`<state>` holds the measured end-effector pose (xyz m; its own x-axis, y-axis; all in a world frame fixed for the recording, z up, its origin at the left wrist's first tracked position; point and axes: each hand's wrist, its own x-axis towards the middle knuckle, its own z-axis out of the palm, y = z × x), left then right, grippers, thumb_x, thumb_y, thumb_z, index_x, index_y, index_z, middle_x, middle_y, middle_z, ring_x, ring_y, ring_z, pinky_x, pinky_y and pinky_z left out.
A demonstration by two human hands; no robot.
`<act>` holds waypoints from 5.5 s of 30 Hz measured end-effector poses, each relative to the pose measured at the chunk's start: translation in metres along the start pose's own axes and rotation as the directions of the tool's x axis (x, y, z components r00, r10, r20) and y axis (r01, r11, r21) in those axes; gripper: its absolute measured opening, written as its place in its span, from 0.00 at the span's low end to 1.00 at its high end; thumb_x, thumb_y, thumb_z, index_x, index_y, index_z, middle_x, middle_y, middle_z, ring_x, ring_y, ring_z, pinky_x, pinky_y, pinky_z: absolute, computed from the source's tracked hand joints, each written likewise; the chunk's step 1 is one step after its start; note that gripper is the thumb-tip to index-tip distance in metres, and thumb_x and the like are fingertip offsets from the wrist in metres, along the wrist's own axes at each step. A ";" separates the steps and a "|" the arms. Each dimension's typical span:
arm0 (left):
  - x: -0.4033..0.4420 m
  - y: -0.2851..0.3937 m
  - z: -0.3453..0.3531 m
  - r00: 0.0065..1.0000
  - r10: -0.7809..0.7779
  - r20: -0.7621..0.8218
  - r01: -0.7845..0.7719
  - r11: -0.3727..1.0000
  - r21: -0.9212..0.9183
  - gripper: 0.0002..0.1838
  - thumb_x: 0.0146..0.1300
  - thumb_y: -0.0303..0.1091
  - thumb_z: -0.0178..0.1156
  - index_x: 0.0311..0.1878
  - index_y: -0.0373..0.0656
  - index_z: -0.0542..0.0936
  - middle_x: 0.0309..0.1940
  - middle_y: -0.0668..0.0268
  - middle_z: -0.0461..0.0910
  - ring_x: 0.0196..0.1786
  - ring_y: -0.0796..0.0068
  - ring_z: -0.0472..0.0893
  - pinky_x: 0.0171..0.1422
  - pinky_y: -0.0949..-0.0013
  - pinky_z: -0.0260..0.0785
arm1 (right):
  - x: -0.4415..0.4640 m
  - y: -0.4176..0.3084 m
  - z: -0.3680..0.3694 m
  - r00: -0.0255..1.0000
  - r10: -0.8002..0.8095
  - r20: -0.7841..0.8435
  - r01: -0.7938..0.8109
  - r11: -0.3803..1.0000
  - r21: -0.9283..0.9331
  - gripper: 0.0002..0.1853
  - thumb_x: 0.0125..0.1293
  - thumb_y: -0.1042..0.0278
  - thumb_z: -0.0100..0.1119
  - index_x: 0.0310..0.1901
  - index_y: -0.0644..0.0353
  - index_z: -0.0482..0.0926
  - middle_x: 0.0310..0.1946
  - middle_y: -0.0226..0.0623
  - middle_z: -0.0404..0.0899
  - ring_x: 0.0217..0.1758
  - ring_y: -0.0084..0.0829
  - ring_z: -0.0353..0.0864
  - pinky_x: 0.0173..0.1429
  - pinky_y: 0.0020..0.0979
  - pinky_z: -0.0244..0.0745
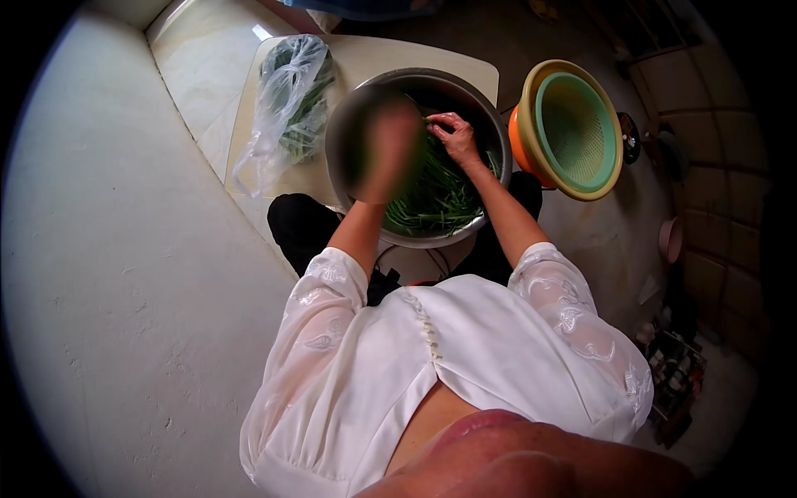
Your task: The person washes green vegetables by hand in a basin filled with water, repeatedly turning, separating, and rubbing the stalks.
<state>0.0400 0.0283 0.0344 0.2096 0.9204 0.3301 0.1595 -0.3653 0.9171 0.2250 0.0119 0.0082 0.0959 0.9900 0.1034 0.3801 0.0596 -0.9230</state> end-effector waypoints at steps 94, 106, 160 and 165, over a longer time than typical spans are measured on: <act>-0.055 -0.031 0.009 0.837 -0.414 -0.357 0.544 0.700 0.464 0.43 0.53 0.41 0.72 0.70 0.40 0.63 0.63 0.38 0.60 0.65 0.35 0.64 0.69 0.47 0.60 | 0.022 0.020 0.030 0.917 0.396 0.043 -0.294 0.747 -0.596 0.49 0.53 0.26 0.61 0.64 0.62 0.72 0.58 0.62 0.74 0.64 0.59 0.72 0.65 0.53 0.68; -0.056 -0.051 -0.033 0.431 -0.898 -0.088 0.871 0.440 -0.219 0.36 0.66 0.53 0.62 0.61 0.27 0.69 0.44 0.54 0.81 0.43 0.62 0.82 0.53 0.62 0.72 | 0.043 0.023 -0.021 0.791 0.548 0.272 -0.578 0.815 0.038 0.40 0.66 0.36 0.58 0.68 0.63 0.69 0.69 0.42 0.69 0.73 0.34 0.63 0.74 0.33 0.54; -0.009 -0.044 -0.004 0.803 -0.563 -0.195 0.492 0.811 -0.316 0.17 0.67 0.41 0.63 0.49 0.37 0.81 0.40 0.58 0.85 0.42 0.65 0.83 0.50 0.65 0.73 | 0.030 -0.058 0.032 0.996 0.045 0.075 -0.029 0.980 -0.194 0.20 0.69 0.54 0.61 0.52 0.63 0.79 0.27 0.41 0.81 0.28 0.27 0.77 0.37 0.34 0.73; -0.020 -0.045 -0.006 0.838 -0.468 -0.282 0.490 0.871 0.010 0.23 0.63 0.37 0.62 0.58 0.36 0.74 0.45 0.48 0.83 0.49 0.49 0.82 0.55 0.57 0.72 | 0.037 -0.032 0.010 0.980 0.149 0.134 -0.114 0.964 -0.238 0.34 0.66 0.54 0.58 0.69 0.62 0.64 0.48 0.57 0.80 0.51 0.47 0.83 0.54 0.42 0.76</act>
<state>0.0230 0.0270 -0.0119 -0.1709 0.9812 -0.0898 0.2514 0.1316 0.9589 0.2077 0.0474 0.0375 0.0275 0.9960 -0.0854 0.5750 -0.0856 -0.8137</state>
